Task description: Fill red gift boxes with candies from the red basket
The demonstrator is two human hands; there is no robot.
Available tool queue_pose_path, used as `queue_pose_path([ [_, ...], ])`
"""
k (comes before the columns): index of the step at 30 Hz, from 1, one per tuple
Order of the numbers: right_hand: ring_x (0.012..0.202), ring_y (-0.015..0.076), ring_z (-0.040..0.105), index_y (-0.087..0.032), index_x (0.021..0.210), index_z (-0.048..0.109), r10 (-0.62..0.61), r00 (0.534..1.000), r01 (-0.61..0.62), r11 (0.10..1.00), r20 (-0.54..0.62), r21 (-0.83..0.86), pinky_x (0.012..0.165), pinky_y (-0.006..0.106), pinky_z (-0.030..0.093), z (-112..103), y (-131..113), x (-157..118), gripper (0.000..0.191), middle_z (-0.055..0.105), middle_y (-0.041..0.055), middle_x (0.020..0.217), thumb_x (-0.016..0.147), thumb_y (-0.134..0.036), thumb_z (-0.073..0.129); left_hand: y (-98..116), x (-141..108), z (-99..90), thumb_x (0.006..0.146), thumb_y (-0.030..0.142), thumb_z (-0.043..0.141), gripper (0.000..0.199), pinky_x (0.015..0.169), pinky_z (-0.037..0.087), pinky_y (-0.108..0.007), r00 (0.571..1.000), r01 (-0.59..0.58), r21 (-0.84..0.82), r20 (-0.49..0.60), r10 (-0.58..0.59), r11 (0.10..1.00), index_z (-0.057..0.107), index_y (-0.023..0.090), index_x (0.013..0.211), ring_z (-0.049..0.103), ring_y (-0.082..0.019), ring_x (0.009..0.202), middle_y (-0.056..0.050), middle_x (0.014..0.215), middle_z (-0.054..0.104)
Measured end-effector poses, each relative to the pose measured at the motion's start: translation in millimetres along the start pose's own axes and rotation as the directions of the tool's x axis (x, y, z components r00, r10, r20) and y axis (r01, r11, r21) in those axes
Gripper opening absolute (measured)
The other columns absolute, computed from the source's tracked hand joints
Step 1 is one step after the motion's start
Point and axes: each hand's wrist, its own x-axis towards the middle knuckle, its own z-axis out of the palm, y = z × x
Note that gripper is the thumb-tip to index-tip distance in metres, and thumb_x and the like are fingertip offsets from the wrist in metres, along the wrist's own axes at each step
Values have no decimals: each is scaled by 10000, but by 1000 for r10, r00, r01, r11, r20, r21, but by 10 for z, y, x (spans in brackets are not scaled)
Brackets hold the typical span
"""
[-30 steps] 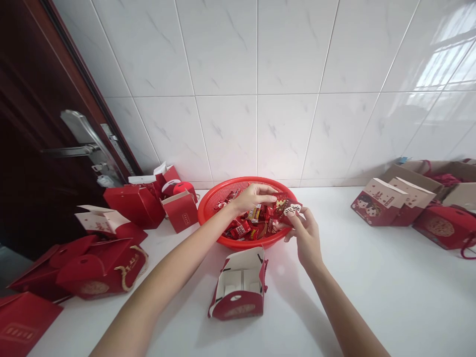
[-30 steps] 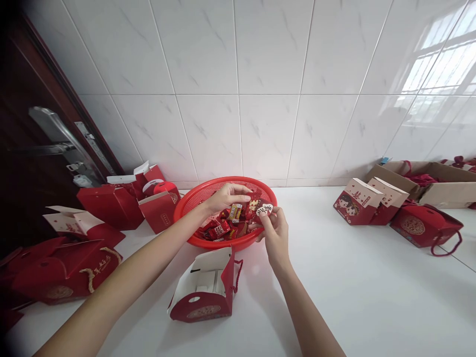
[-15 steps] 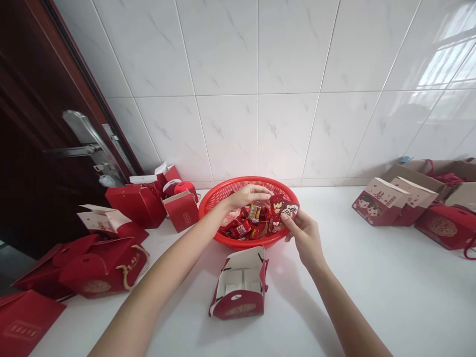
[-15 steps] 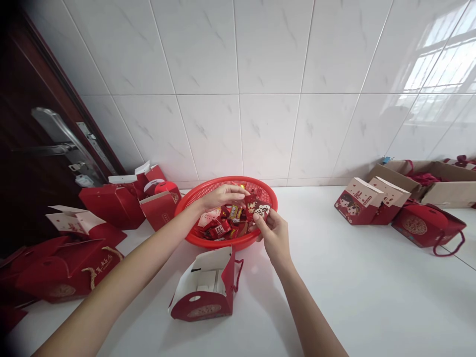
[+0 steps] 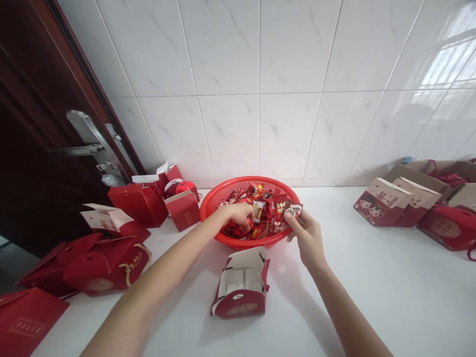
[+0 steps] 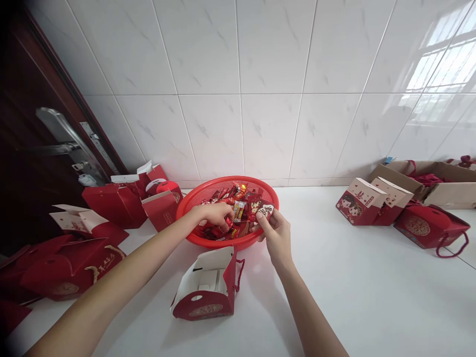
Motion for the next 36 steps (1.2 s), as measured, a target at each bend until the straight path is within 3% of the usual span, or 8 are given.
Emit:
queue_pose_path([
  [5,588,189,638,-181,846,690,1,1000,-1,1000,-1,16,436,259,456,3,4,-4,447,697,42,689,692,-582,813,-37,-45,-69,651,344,732,182,619,418,-273,994,-46,-88,-107,37,995,709,199,759,596,-194,703,-5,712,646],
  [10,595,204,652,-182,845,691,13,1000,-13,1000,-12,18,436,271,467,7,-4,-9,450,692,41,680,686,-584,815,-34,-47,-95,778,485,631,343,702,451,-272,968,-142,-226,-234,88,964,693,170,896,626,-195,806,-36,871,701],
  [15,558,184,616,-186,837,688,5,1000,-5,1000,-10,5,444,281,471,8,-9,-14,440,694,40,679,691,-583,809,-49,-22,-98,729,594,678,455,700,447,-280,933,-229,-354,-346,101,907,673,155,849,608,-179,772,-31,837,678],
  [20,536,162,585,-186,825,689,-2,1000,2,1000,-15,7,436,271,466,9,3,-13,418,694,39,683,696,-565,807,-68,-15,-93,701,583,727,462,700,441,-291,926,-234,-418,-371,70,878,673,146,838,592,-173,758,-24,793,659],
  [25,544,161,587,-183,823,690,-9,1000,9,1000,-16,15,429,260,462,11,9,-10,407,682,34,660,702,-553,810,-83,-1,-84,709,538,734,413,783,471,-310,919,-245,-452,-391,57,857,661,159,856,628,-199,865,-29,868,690],
  [31,554,164,589,-179,835,691,0,1000,1,1000,-18,18,435,263,464,11,11,-12,412,691,37,675,696,-547,811,-101,30,-80,709,537,719,395,741,467,-314,913,-243,-484,-406,30,840,620,169,814,622,-194,822,-15,831,664],
  [36,566,167,602,-178,854,681,-9,1000,9,1000,-8,17,437,258,463,4,23,-9,422,678,34,678,710,-556,803,-24,-21,-102,648,538,821,461,777,495,-328,917,-305,-606,-396,55,735,620,158,815,643,-192,848,-18,847,677],
])
